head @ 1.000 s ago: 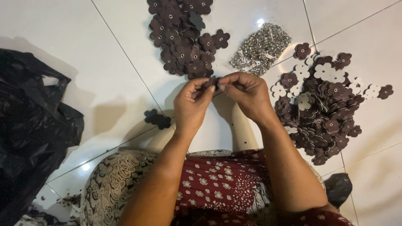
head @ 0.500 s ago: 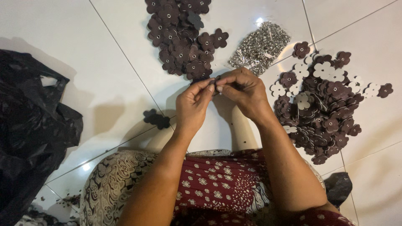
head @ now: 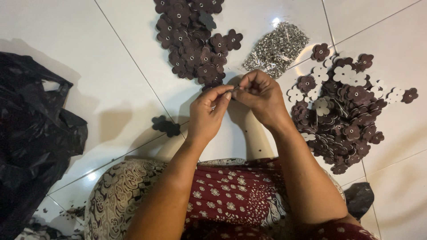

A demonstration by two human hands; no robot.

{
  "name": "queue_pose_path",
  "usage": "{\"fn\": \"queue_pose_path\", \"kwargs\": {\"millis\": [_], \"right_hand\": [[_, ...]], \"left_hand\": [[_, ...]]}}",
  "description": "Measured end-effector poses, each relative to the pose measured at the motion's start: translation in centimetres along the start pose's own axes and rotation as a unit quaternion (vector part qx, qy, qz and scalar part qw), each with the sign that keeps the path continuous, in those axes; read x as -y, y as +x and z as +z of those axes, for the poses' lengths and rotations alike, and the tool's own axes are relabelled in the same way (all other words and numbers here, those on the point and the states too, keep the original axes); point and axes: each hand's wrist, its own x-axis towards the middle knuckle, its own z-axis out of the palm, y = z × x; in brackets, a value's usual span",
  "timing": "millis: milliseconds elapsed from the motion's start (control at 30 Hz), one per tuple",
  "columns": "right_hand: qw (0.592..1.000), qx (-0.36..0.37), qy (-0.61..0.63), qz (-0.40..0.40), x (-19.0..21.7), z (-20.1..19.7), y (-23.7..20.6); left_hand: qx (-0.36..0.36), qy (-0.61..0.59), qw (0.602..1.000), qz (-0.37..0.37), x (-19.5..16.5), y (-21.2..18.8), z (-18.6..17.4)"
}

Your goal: The person sits on a tiled floor and assembles flower-shaped decorative pieces by hand. They pick up dark brown felt-like flowers and small metal fasteners, attach the fasteners to the center of each flower, and place the finished pieces into a black plastic bag. The person repeats this process for multiple flowers.

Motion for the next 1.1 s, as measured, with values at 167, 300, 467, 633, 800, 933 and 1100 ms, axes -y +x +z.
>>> {"fn": "queue_pose_path", "kwargs": {"millis": [167, 300, 467, 633, 800, 933, 1100], "right_hand": [[0.999, 0.025, 0.016, 0.017, 0.1, -0.2, -0.2], [0.999, 0.025, 0.035, 0.032, -0.3, -0.2, -0.1], [0.998, 0.047, -0.036, 0.011, 0.0, 0.2, -0.4], [0.909, 0.000, -0.417, -0.017, 2.2, -0.4, -1.9], [0.835, -0.104, -0.537, -0.066, 2.5, -0.3, -2.7], [0.803, -0.146, -0.576, -0.047, 1.8, -0.5, -2.4], [0.802, -0.175, -0.568, -0.058, 1.3, -0.5, -2.0]], "left_hand": [[-0.016, 0.008, 0.998, -0.053, 0.1, 0.1, 0.2], [-0.024, -0.012, 0.999, -0.041, 0.4, 0.2, 0.3], [-0.042, 0.092, 0.995, -0.011, 0.4, 0.2, 0.0], [-0.052, 0.162, 0.985, 0.025, 0.1, 0.2, -1.1], [-0.053, 0.189, 0.981, 0.003, 0.1, 0.2, -1.4], [-0.061, 0.208, 0.976, 0.010, 0.1, 0.4, -1.6], [-0.059, 0.241, 0.968, 0.034, -0.3, 0.5, -2.3]]}}
